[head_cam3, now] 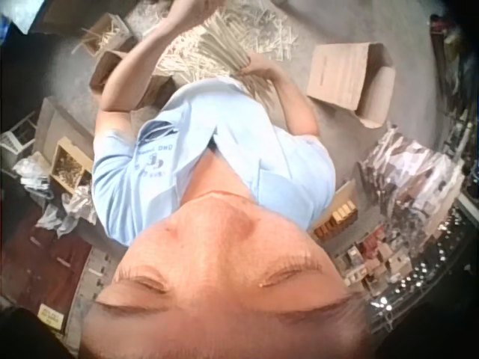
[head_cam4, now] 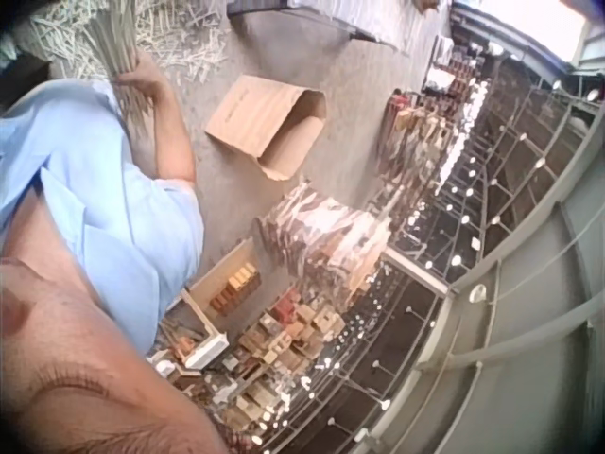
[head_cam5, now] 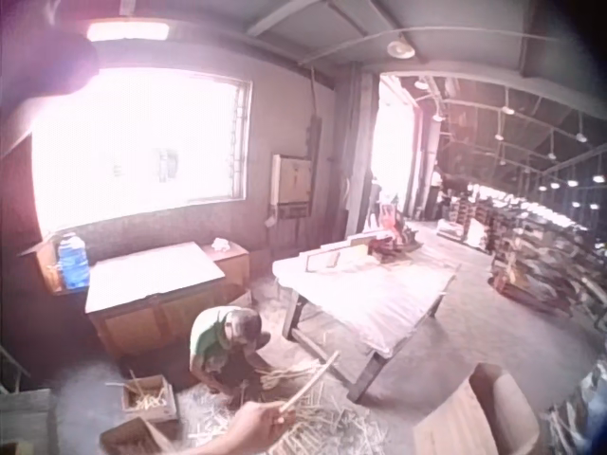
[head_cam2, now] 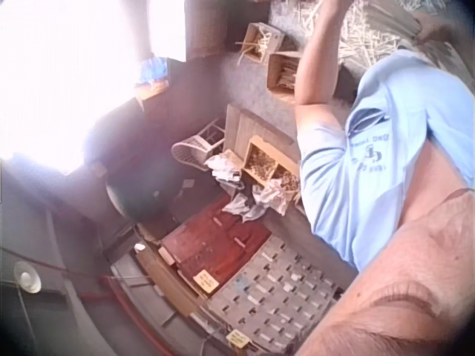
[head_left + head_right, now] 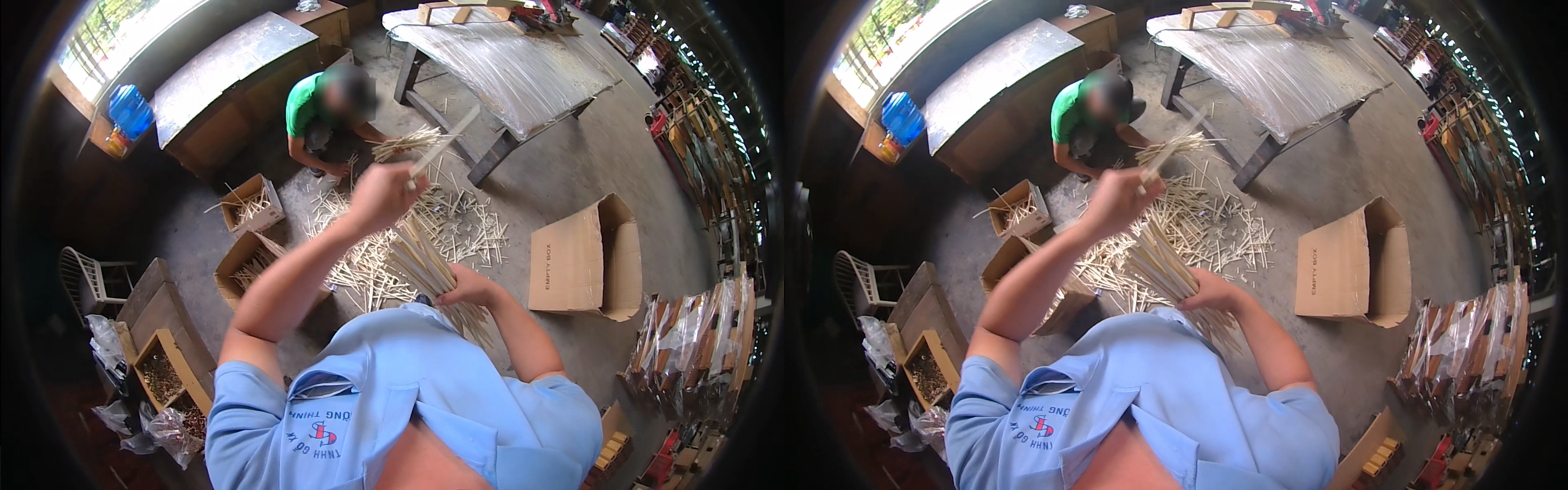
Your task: The person gathers loose wooden sticks from the floor, aligns them into bundles, and places them into a cardboard box. A coworker in a green shirt also gathers sticks nearby. The person occasionally inspects individual sticks before adding them to the box.
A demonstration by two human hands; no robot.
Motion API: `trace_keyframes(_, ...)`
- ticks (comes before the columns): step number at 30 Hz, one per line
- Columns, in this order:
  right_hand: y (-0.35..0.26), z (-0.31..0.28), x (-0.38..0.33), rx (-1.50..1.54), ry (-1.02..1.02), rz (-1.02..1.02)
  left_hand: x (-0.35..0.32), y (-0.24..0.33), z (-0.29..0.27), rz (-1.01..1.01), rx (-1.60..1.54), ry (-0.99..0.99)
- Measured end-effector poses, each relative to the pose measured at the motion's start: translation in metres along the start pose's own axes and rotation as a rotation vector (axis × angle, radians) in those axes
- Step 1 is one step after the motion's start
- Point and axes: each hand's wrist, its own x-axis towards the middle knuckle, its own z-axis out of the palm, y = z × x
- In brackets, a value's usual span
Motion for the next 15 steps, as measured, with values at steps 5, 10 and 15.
trace_keyframes(5, 0.007, 0.005, 0.002, -0.078, 0.007, 0.018, -0.018, -0.007, 0.035, -0.269, -0.100, -0.007)
trace_keyframes(10, 0.019, -0.010, -0.002, 0.210, 0.174, -0.006, -0.004, -0.052, -0.023, -0.556, -0.816, 0.222)
trace_keyframes(15, 0.026, -0.080, -0.024, 0.737, 0.278, -0.054, -0.036, -0.076, -0.022, -0.992, -1.169, 0.280)
